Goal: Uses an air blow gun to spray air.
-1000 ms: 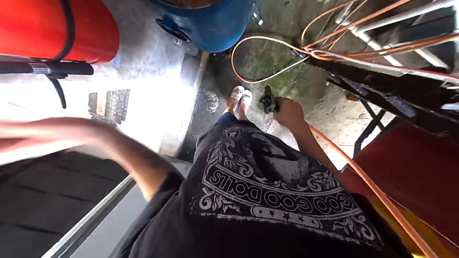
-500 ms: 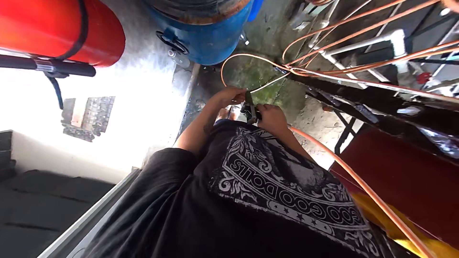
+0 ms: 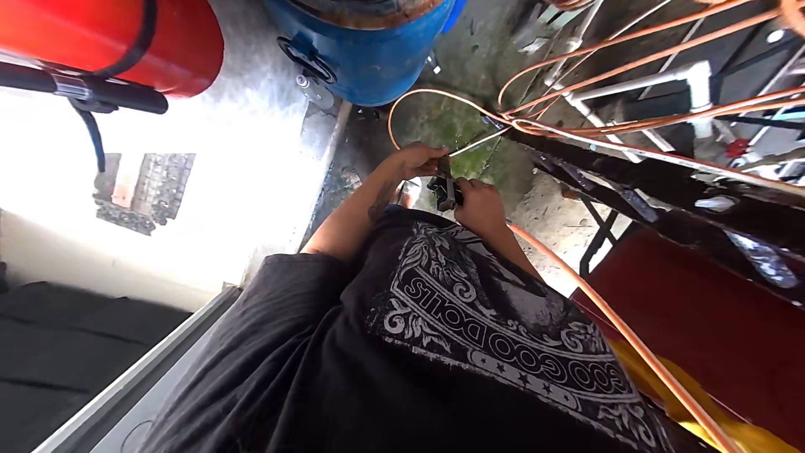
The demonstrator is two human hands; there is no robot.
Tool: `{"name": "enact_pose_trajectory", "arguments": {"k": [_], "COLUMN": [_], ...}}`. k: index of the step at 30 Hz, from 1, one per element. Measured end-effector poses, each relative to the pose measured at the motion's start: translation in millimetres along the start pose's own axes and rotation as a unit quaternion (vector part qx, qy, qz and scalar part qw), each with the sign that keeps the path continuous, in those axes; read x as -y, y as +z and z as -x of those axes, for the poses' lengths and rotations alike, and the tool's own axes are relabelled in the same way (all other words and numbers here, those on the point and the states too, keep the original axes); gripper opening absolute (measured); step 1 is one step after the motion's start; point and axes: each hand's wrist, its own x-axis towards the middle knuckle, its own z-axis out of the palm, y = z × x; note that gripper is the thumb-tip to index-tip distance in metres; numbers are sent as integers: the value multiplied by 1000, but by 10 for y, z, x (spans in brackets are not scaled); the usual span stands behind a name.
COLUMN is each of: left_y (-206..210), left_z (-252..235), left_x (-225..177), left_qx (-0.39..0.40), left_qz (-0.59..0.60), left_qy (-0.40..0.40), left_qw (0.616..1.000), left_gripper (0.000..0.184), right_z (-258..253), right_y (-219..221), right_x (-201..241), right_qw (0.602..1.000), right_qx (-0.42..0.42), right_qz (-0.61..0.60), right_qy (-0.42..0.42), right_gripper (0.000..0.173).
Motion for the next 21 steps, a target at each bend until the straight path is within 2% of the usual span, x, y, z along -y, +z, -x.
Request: {"name": "enact_pose_trajectory", "arguments": {"k": [3,8,11,16,18,21], "left_y": [37,56,-3,-40,-19,29], "left_z": [7,-75,-176,-148,-157,-211], "left_x": [-21,45,148,230,232,173], "left_qx": [-22,-27,16,123,108,60], "left_qz": [-1,-7,11,81,98,61], "left_qy": [0,19,12,28,16,-35], "left_qw": [1000,999,1000,989,989,996], "left_gripper": [25,33,41,40,37,29], "right_z": [-14,-45,-59,-73,-84,-95], "right_y": [12,5,9,13,17,37], "right_x": [4,-3,-13,5,1,5], "right_qw": [1000,1000,1000,1000,999,999], "right_qx": [2,-1,-6,15,22,35], "right_qz": [-4,-18,-11,-3,-3,-3], "right_qy": [1,18,19,26,29,38], "right_gripper": [49,45,44,47,47,48]}}
